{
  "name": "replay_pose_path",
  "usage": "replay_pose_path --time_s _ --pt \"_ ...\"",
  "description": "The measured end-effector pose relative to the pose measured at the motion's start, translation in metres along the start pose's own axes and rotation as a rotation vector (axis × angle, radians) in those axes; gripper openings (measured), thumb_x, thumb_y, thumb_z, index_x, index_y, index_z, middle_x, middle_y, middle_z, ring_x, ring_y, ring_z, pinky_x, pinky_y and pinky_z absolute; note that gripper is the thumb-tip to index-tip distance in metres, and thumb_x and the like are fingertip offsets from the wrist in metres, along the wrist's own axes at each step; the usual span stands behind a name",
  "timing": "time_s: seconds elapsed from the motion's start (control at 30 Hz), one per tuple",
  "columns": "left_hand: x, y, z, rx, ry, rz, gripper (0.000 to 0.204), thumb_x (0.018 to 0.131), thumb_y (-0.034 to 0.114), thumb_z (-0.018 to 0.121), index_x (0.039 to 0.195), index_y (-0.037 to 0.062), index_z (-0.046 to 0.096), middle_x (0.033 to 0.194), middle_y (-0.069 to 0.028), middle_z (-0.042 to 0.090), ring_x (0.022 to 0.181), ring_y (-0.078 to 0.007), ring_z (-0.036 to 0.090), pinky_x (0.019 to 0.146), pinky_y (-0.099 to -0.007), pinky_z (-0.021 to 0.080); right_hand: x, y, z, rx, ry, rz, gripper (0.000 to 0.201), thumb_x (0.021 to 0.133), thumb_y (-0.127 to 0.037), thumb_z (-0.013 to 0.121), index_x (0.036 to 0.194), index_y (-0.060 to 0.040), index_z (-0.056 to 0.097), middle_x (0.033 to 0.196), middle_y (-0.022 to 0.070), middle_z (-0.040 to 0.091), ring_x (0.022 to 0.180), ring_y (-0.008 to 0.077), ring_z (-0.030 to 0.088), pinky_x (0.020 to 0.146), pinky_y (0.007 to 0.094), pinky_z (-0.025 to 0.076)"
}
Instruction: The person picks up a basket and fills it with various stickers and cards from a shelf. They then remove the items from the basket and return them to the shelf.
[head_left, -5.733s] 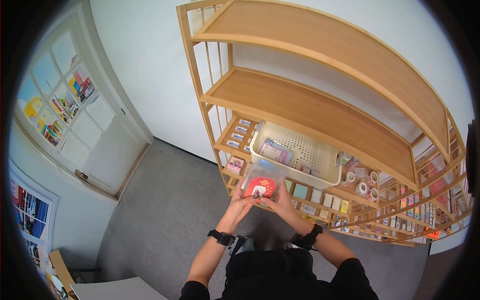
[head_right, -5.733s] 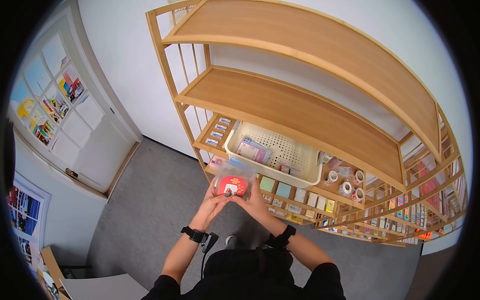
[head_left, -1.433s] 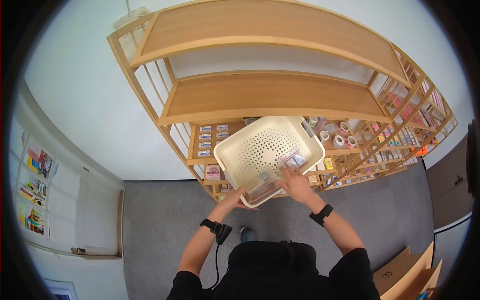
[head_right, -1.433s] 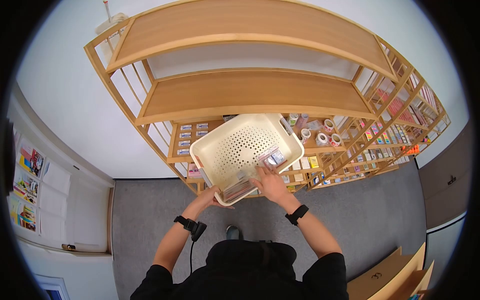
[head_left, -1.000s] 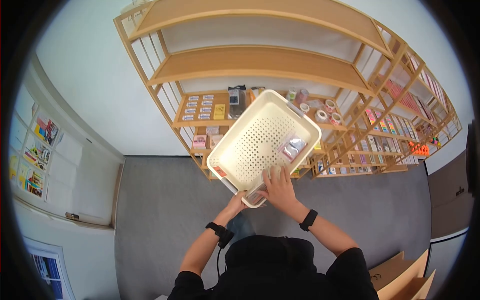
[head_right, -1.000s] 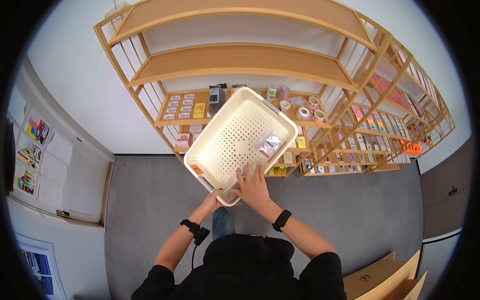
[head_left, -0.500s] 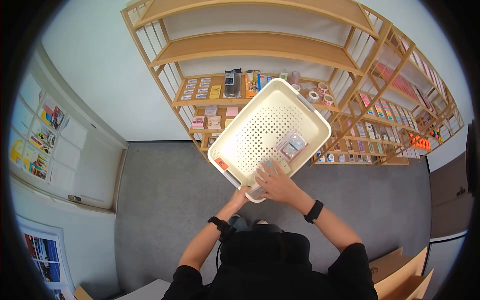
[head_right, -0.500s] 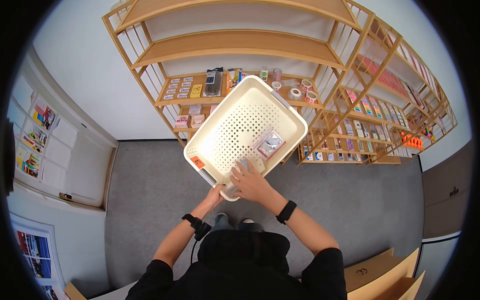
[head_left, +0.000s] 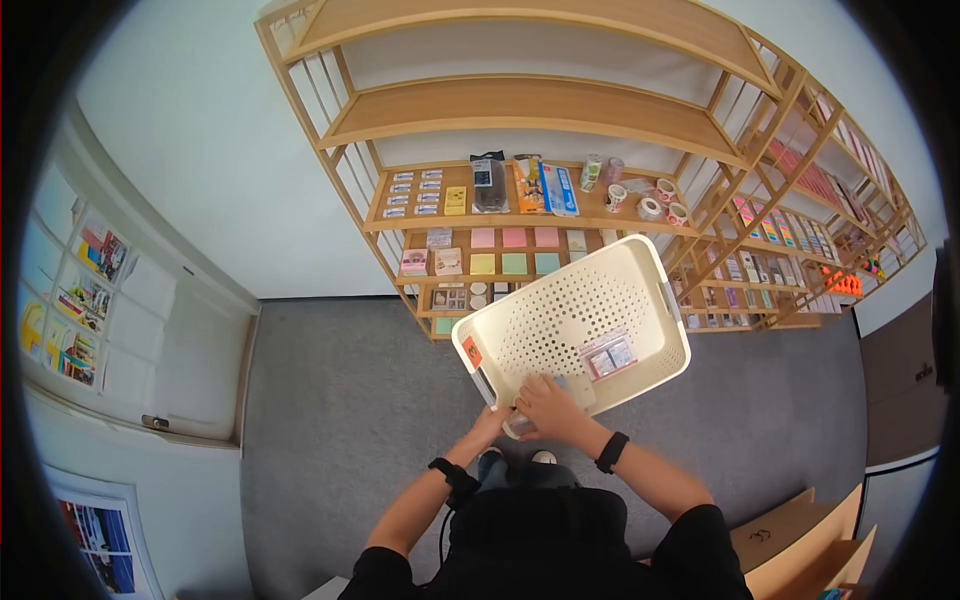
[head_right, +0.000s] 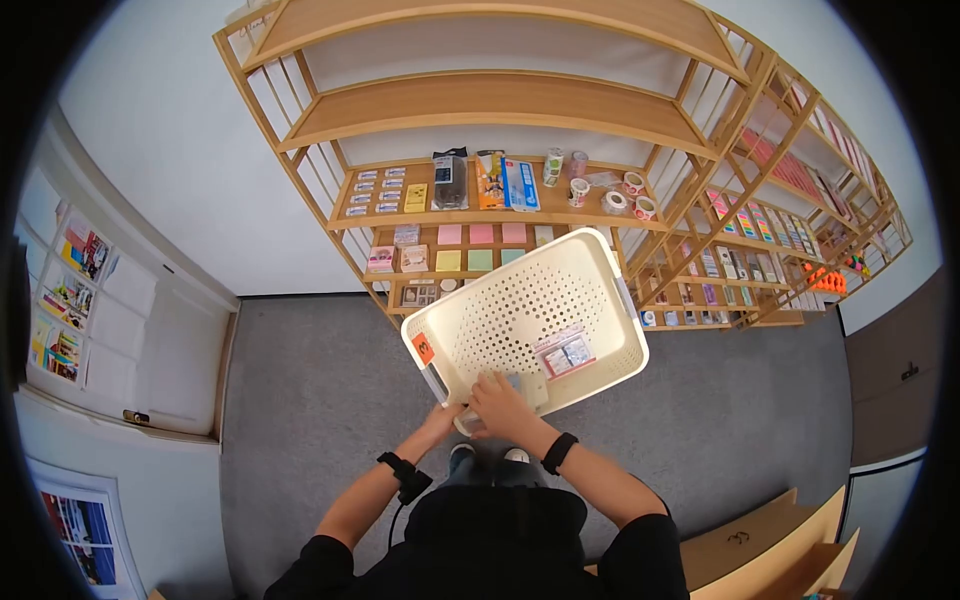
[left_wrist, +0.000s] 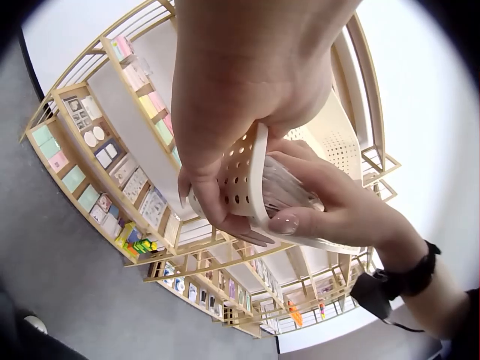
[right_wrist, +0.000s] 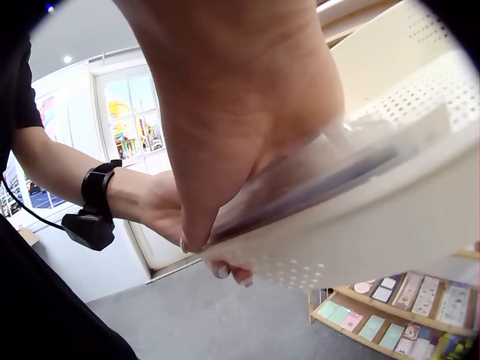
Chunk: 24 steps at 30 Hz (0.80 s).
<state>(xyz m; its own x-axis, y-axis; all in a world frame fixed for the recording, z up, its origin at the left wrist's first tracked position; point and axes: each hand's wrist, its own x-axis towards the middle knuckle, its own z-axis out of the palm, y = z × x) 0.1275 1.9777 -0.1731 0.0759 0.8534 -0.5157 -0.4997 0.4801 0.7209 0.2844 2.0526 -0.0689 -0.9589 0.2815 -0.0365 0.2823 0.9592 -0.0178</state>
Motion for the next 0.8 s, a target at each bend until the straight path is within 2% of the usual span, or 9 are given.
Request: replay_pose_path --time_s 0.07,0.23,0.3,0.37,0.47,0.57,0.6,0.63,0.8 --pt "0.003 -0.002 -0.009 0.008 0.000 -0.004 0.045 0.084 0.006 0.047 0.127 0.0003 0.039 0.118 -0.0123 0.051 0.106 -0.0237 0.054 0.085 -0.0347 0.048 0.005 -0.004 0.011 0.038 0.046 0.032 0.065 0.067 -0.053 0.065 0.108 -0.0038 0.053 0.111 0.0131 0.052 0.113 0.0309 0.043 0.092 0.0452 0.035" --pt "0.003 0.004 -0.019 0.073 -0.029 0.000 0.048 0.079 0.003 0.049 0.126 0.0000 0.041 0.117 -0.0118 0.052 0.105 -0.0237 0.054 0.084 -0.0352 0.048 0.012 -0.014 0.018 0.051 0.004 0.103 0.067 0.069 -0.054 0.063 0.111 -0.0036 0.050 0.113 0.0136 0.051 0.111 0.0302 0.045 0.092 0.0453 0.035" --pt "0.000 0.004 -0.019 0.085 0.018 0.032 0.037 0.081 0.009 0.051 0.117 -0.0001 0.050 0.102 -0.0097 0.058 0.090 -0.0190 0.058 0.070 -0.0301 0.050 0.012 -0.019 0.022 0.013 0.006 0.123 0.067 0.069 -0.054 0.062 0.111 -0.0036 0.050 0.113 0.0139 0.050 0.110 0.0298 0.046 0.092 0.0452 0.036" --pt "0.000 0.004 -0.019 0.075 0.001 0.039 0.037 0.080 0.008 0.051 0.116 -0.0003 0.050 0.103 -0.0096 0.058 0.091 -0.0188 0.058 0.072 -0.0300 0.049 0.009 -0.021 0.028 0.025 0.072 0.126 0.064 0.070 -0.054 0.061 0.108 -0.0029 0.051 0.110 0.0141 0.051 0.108 0.0284 0.047 0.090 0.0409 0.038" --pt "0.004 -0.006 -0.028 0.054 -0.024 0.021 0.036 0.080 0.007 0.052 0.115 -0.0006 0.051 0.103 -0.0095 0.058 0.091 -0.0186 0.058 0.075 -0.0302 0.048 0.007 -0.028 0.036 0.115 0.012 0.177 0.060 0.071 -0.052 0.061 0.104 -0.0021 0.052 0.107 0.0137 0.051 0.105 0.0278 0.048 0.089 0.0359 0.040" --pt "0.011 -0.005 -0.026 0.043 -0.043 -0.020 0.037 0.078 0.005 0.052 0.115 -0.0009 0.051 0.103 -0.0098 0.058 0.092 -0.0194 0.058 0.078 -0.0308 0.048 0.006 -0.031 0.033 0.141 0.049 0.184 0.059 0.070 -0.049 0.063 0.102 -0.0013 0.053 0.106 0.0134 0.050 0.105 0.0276 0.047 0.089 0.0340 0.040" --pt "0.011 -0.005 -0.029 0.047 -0.022 -0.044 0.038 0.077 0.003 0.052 0.115 -0.0010 0.051 0.103 -0.0100 0.058 0.093 -0.0201 0.058 0.079 -0.0311 0.048 0.005 -0.031 0.030 0.133 0.048 0.202 0.059 0.070 -0.049 0.063 0.102 -0.0013 0.053 0.106 0.0134 0.050 0.105 0.0276 0.047 0.089 0.0340 0.040" --pt "0.014 -0.002 -0.032 0.115 -0.041 -0.075 0.046 0.077 0.002 0.051 0.123 0.0046 0.046 0.110 -0.0107 0.056 0.097 -0.0231 0.058 0.078 -0.0357 0.050 0.005 -0.032 0.028 0.148 0.058 0.223 0.059 0.070 -0.049 0.064 0.102 -0.0011 0.053 0.107 0.0137 0.049 0.105 0.0277 0.047 0.090 0.0349 0.040" --pt "0.010 0.018 -0.022 0.225 -0.059 -0.126 0.046 0.076 0.001 0.052 0.121 0.0037 0.046 0.109 -0.0104 0.056 0.096 -0.0230 0.058 0.078 -0.0355 0.050 0.008 -0.034 0.025 0.175 0.028 0.300 0.062 0.069 -0.048 0.065 0.106 0.0006 0.052 0.111 0.0148 0.048 0.111 0.0290 0.044 0.094 0.0371 0.037"
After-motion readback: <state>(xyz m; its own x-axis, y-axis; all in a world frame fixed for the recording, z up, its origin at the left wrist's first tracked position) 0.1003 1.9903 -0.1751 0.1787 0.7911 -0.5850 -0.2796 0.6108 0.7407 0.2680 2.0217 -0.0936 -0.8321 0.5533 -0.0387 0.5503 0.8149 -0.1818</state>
